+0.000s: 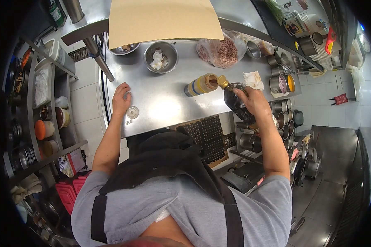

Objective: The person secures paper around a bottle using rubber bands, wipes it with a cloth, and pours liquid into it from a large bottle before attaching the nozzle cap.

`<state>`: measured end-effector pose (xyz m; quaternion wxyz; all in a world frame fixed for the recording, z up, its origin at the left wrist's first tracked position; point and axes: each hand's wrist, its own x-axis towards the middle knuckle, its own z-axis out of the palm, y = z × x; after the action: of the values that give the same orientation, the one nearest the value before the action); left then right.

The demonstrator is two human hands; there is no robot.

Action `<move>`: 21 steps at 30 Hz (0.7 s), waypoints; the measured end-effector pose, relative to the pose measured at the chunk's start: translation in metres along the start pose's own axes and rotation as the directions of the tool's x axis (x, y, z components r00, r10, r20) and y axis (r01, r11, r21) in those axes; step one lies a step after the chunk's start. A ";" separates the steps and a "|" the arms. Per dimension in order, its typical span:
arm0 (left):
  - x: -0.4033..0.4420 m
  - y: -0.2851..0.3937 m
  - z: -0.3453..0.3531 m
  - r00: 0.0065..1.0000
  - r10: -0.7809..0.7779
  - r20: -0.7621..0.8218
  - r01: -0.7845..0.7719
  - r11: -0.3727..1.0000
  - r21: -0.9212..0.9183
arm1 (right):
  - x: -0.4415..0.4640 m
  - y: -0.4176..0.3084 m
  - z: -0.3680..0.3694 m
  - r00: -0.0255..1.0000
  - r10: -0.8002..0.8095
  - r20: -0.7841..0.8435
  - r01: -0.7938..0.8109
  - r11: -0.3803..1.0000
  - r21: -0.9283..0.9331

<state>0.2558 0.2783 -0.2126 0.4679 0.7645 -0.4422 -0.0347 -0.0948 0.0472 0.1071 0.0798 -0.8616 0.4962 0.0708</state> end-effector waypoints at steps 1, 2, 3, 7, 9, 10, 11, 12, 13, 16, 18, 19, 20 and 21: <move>0.000 0.000 0.000 1.000 -0.003 0.003 0.003 1.000 -0.001 | 0.000 0.000 0.000 1.000 0.000 0.000 0.000 1.000 0.000; 0.000 0.000 0.000 1.000 -0.006 0.007 0.006 1.000 -0.002 | 0.001 0.001 0.001 1.000 0.008 0.001 -0.008 1.000 -0.008; 0.001 0.000 0.000 1.000 -0.007 0.006 0.007 1.000 -0.002 | 0.001 0.001 0.001 1.000 0.015 0.002 -0.015 1.000 -0.016; 0.000 0.001 0.000 1.000 -0.009 0.008 0.009 1.000 0.003 | 0.001 -0.001 -0.001 0.999 0.023 0.022 -0.023 1.000 0.001; 0.000 0.000 0.000 1.000 -0.011 0.005 0.011 1.000 0.002 | 0.001 0.001 0.001 1.000 -0.002 -0.015 0.002 1.000 0.010; 0.000 0.000 0.000 1.000 -0.010 0.005 0.010 1.000 0.000 | 0.001 0.001 0.001 1.000 -0.002 -0.015 0.002 1.000 0.011; 0.000 -0.001 0.001 1.000 -0.010 0.005 0.010 1.000 -0.003 | 0.000 0.000 0.001 1.000 -0.002 -0.016 0.002 1.000 0.012; 0.000 -0.001 0.001 1.000 -0.010 0.005 0.010 1.000 -0.003 | 0.000 0.000 0.001 1.000 -0.002 -0.018 0.002 1.000 0.013; 0.000 0.000 0.001 1.000 -0.015 0.004 0.015 1.000 -0.001 | 0.000 0.000 0.001 1.000 -0.002 -0.018 0.002 1.000 0.013; 0.000 -0.001 0.001 1.000 -0.016 0.005 0.016 1.000 -0.003 | 0.000 0.001 0.001 1.000 0.012 -0.005 -0.012 1.000 -0.002; 0.000 -0.001 0.000 1.000 -0.013 0.006 0.013 1.000 -0.006 | -0.001 0.002 0.002 1.000 -0.012 -0.026 0.012 1.000 0.013; 0.000 0.000 0.000 1.000 -0.015 0.011 0.015 1.000 0.000 | -0.001 0.001 0.001 1.000 -0.011 -0.026 0.012 1.000 0.013; 0.001 0.001 -0.001 1.000 -0.017 0.017 0.017 1.000 0.007 | -0.002 0.000 0.000 1.000 0.001 -0.016 -0.001 1.000 0.005; 0.001 0.001 -0.001 1.000 -0.017 0.017 0.017 1.000 0.007 | -0.002 -0.001 0.000 1.000 0.013 -0.005 -0.013 1.000 -0.003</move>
<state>0.2559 0.2782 -0.2111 0.4613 0.7694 -0.4397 -0.0436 -0.0947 0.0491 0.1079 0.0767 -0.8586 0.5020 0.0701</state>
